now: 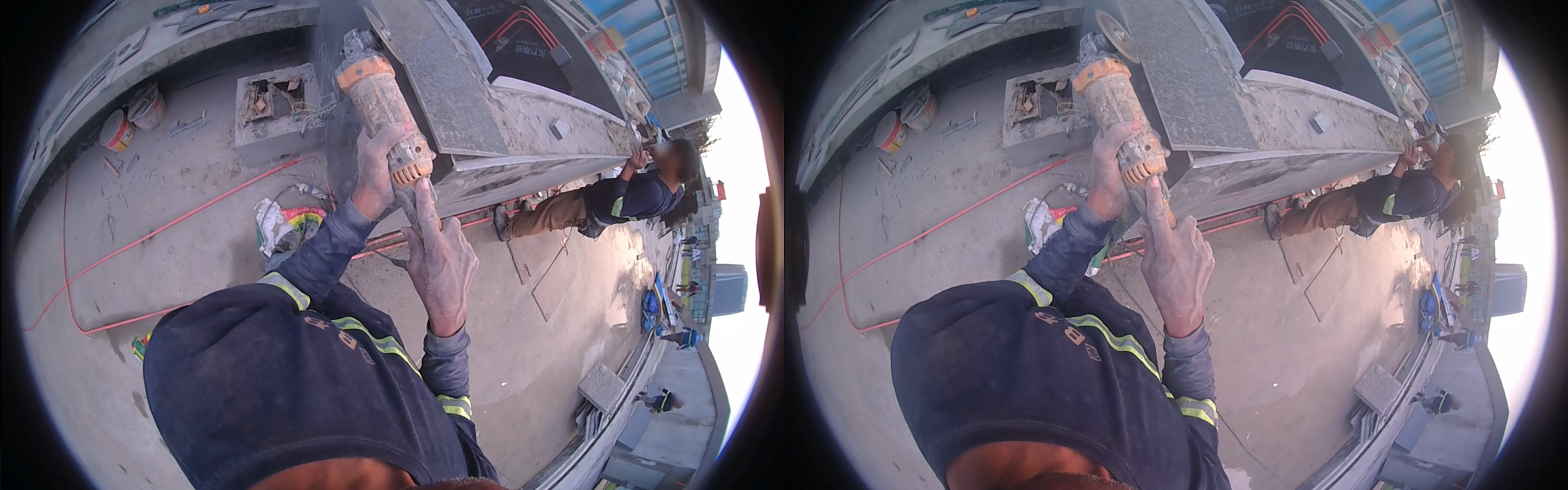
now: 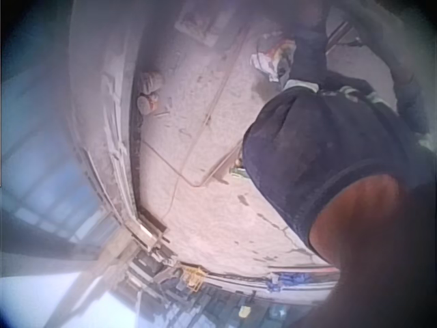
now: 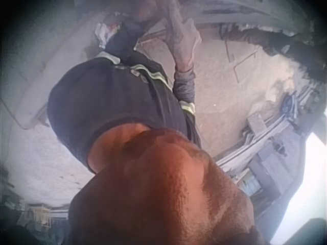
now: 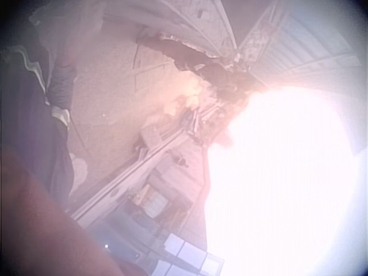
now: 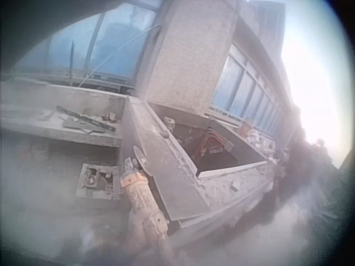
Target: The person uses an angle grinder to cut a large concrete slab on a rooftop construction site. After cutting, the person and a coworker lift and remove the cut slab from the work area.
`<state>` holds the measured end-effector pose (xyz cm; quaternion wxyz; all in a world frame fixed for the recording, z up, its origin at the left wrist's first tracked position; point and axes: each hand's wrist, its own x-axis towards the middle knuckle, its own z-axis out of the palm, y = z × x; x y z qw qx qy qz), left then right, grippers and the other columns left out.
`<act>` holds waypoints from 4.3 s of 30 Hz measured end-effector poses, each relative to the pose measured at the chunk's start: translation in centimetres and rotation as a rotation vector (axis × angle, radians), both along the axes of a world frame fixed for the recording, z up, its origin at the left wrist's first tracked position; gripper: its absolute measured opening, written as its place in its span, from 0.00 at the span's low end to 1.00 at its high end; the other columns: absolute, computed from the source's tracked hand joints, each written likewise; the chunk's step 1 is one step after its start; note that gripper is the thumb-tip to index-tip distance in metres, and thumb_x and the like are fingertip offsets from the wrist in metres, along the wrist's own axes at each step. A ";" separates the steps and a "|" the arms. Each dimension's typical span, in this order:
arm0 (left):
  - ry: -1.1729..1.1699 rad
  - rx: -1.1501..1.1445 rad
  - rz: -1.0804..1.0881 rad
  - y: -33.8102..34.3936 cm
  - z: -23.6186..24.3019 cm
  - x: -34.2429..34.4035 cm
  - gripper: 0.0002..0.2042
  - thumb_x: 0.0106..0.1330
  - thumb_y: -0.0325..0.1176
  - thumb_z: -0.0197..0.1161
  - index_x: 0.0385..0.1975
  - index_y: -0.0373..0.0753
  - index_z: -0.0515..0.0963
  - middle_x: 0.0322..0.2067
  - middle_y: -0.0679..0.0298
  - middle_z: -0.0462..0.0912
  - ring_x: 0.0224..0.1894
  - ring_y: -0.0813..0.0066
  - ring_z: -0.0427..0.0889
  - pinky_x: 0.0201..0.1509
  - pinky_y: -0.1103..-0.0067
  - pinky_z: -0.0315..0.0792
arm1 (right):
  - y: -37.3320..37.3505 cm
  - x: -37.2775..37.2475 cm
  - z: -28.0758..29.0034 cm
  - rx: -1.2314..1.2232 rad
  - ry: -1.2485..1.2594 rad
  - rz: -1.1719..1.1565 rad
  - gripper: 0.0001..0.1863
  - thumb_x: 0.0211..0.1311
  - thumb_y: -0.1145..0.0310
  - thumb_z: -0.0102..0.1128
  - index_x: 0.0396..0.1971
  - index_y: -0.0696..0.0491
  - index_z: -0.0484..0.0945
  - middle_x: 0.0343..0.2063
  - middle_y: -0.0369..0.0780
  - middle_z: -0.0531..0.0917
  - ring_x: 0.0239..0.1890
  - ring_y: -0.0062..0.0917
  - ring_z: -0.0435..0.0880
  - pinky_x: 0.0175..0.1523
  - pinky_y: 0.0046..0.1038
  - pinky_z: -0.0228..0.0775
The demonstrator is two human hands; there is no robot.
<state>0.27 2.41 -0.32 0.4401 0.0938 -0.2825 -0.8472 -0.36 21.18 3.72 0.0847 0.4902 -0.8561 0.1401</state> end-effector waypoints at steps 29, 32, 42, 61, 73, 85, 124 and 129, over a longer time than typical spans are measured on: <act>0.019 0.017 -0.012 1.6 -0.3 0.4 0.19 0.69 0.41 0.66 0.46 0.27 0.78 0.32 0.50 0.87 0.32 0.57 0.93 0.35 0.67 0.90 | 1.6 0.7 0.0 0.014 0.025 -0.012 0.53 0.62 0.67 0.76 0.85 0.31 0.58 0.31 0.40 0.75 0.29 0.35 0.80 0.34 0.40 0.74; 0.033 0.024 -0.016 1.7 -0.4 0.4 0.19 0.69 0.40 0.66 0.46 0.28 0.78 0.32 0.50 0.87 0.32 0.57 0.92 0.35 0.67 0.90 | 1.8 0.8 0.1 0.009 0.023 -0.009 0.53 0.63 0.67 0.76 0.85 0.31 0.58 0.30 0.40 0.74 0.29 0.35 0.80 0.34 0.40 0.74; 0.030 0.031 -0.036 2.3 -0.2 0.8 0.18 0.68 0.40 0.67 0.46 0.29 0.77 0.32 0.52 0.86 0.32 0.59 0.92 0.36 0.68 0.89 | 2.4 1.1 0.2 -0.002 0.021 -0.013 0.53 0.63 0.66 0.77 0.85 0.31 0.58 0.30 0.40 0.74 0.28 0.35 0.80 0.33 0.40 0.73; 0.027 0.041 -0.012 3.7 -0.4 0.8 0.19 0.67 0.40 0.67 0.46 0.28 0.77 0.32 0.52 0.86 0.31 0.58 0.92 0.36 0.67 0.89 | 3.7 0.9 -0.1 -0.028 0.018 0.003 0.50 0.64 0.64 0.76 0.84 0.31 0.61 0.31 0.41 0.76 0.29 0.35 0.81 0.34 0.40 0.74; -0.008 0.036 -0.032 4.4 0.1 1.6 0.19 0.67 0.41 0.66 0.47 0.30 0.78 0.34 0.52 0.86 0.34 0.58 0.92 0.40 0.67 0.89 | 4.3 1.3 0.0 -0.026 0.021 -0.002 0.51 0.62 0.64 0.77 0.84 0.29 0.60 0.30 0.41 0.75 0.29 0.36 0.81 0.33 0.41 0.73; 0.001 0.024 -0.001 5.2 -0.2 1.6 0.18 0.70 0.42 0.64 0.46 0.30 0.79 0.36 0.52 0.86 0.36 0.58 0.92 0.41 0.66 0.89 | 4.9 1.7 0.2 -0.001 0.014 -0.019 0.52 0.62 0.64 0.78 0.84 0.28 0.59 0.31 0.41 0.75 0.30 0.36 0.82 0.34 0.41 0.74; 0.000 0.012 -0.035 6.1 -0.5 2.0 0.19 0.68 0.42 0.66 0.46 0.29 0.78 0.35 0.51 0.86 0.33 0.56 0.92 0.36 0.65 0.90 | 6.2 2.2 -0.5 -0.013 0.025 -0.022 0.53 0.60 0.64 0.79 0.84 0.28 0.60 0.29 0.39 0.73 0.29 0.34 0.80 0.35 0.40 0.74; 0.004 0.025 -0.018 6.3 -0.9 1.9 0.19 0.68 0.41 0.67 0.46 0.29 0.78 0.35 0.51 0.86 0.33 0.56 0.92 0.36 0.64 0.90 | 6.5 2.3 -0.4 -0.023 0.018 -0.016 0.53 0.60 0.64 0.79 0.84 0.29 0.60 0.30 0.40 0.74 0.29 0.34 0.80 0.35 0.40 0.75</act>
